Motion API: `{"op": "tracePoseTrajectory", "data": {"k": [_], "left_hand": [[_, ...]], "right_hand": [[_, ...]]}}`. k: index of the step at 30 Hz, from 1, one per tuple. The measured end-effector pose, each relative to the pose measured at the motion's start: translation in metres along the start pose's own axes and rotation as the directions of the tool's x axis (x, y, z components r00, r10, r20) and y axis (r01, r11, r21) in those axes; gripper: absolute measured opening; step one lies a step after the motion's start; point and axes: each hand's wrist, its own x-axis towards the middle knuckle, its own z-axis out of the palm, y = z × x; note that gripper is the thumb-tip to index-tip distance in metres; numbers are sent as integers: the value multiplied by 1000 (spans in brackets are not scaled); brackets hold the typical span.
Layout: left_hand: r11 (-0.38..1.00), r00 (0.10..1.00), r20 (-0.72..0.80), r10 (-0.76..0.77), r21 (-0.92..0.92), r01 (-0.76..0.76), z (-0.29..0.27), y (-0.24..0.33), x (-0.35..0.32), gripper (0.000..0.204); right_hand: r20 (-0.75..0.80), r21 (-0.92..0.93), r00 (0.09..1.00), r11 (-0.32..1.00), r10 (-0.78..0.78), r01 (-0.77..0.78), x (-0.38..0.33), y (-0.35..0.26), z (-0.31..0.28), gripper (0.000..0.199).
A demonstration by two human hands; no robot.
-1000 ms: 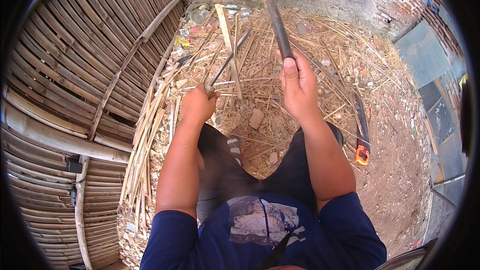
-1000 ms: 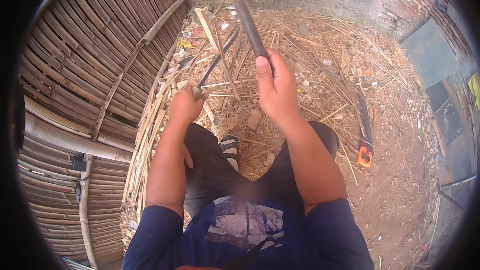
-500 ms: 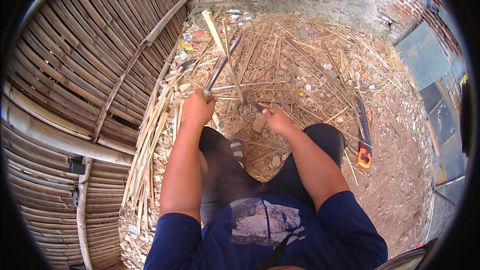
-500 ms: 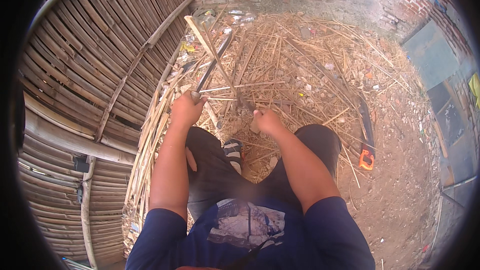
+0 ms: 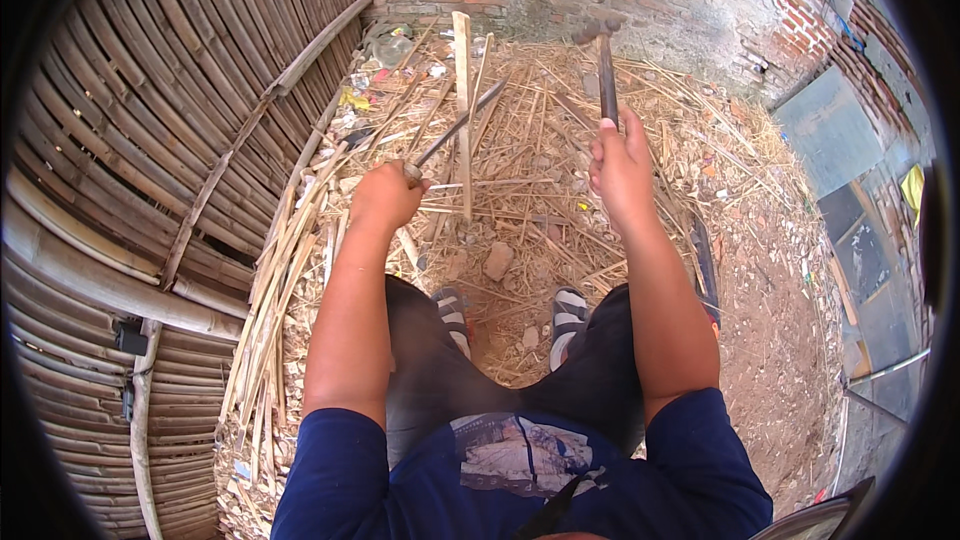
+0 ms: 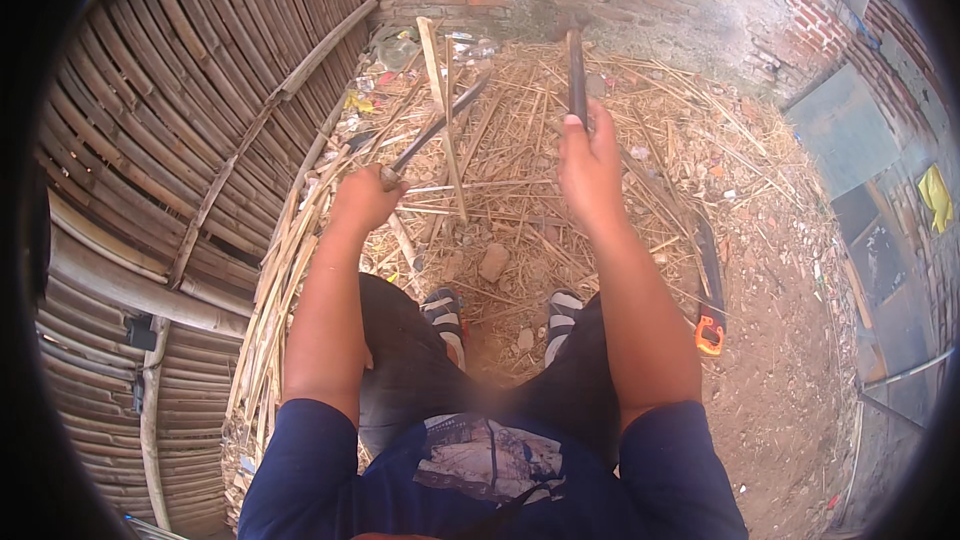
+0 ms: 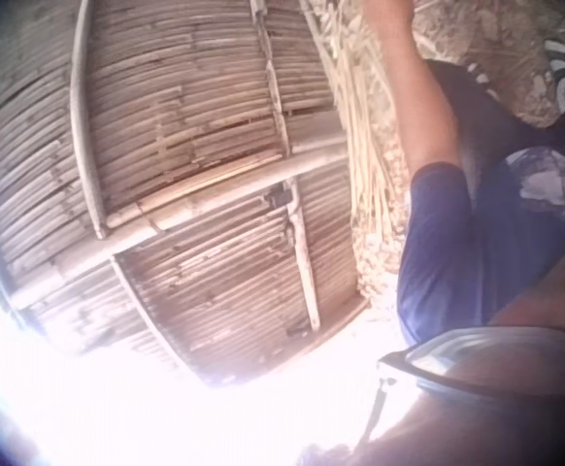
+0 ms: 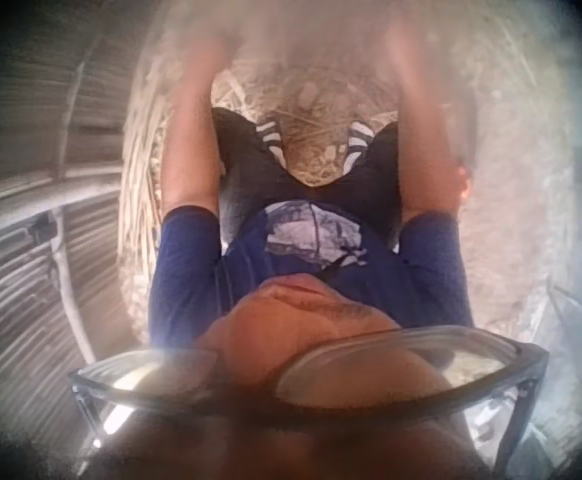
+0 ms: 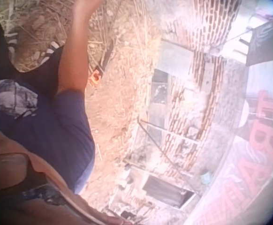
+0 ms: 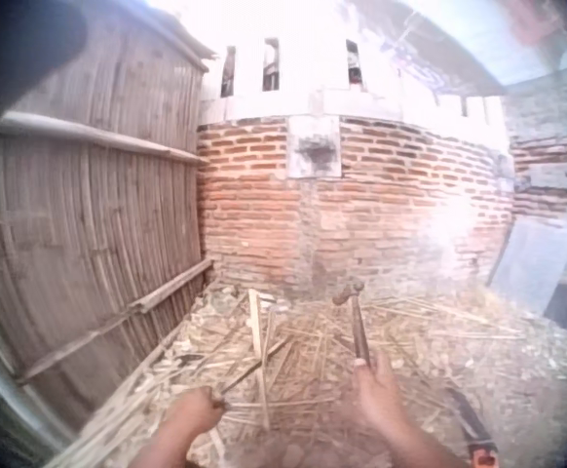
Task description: The person uses a knife and a hammer to split a bamboo stick into thin strips, then peels off outer layers by hand.
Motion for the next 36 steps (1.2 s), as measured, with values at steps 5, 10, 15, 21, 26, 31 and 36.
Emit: {"op": "tracePoseTrajectory", "data": {"k": [5, 10, 15, 21, 26, 31, 36], "left_hand": [[999, 999, 20, 30, 21, -31, -1, 21, 17, 46], [999, 999, 36, 36, 0, -36, 1, 28, 21, 47], [1000, 1000, 12, 5, 3, -5, 14, 42, 29, 45], [995, 1000, 23, 17, -98, -14, 18, 37, 24, 42], [998, 1000, -16, -2, -63, 1, 15, 28, 29, 42], [995, 1000, -18, -11, -95, 9, 13, 19, 22, 42], [996, 1000, -11, 1, -84, -2, 15, 19, 22, 42]], "right_hand": [[108, -246, 982, 953, -155, 177, 27, 58, -25, 59], [103, -305, 951, 900, -292, 310, 24, 56, -17, 55], [119, -187, 858, 838, -499, 513, 9, 19, -19, 52], [322, -436, 932, 848, -164, 300, 14, 53, -11, 47], [458, -666, 867, 721, 196, 189, 20, 120, -3, 46], [315, -495, 941, 825, -120, 271, 14, 50, -4, 46], [159, -195, 874, 853, -459, 484, 10, 24, 4, 46]]}}
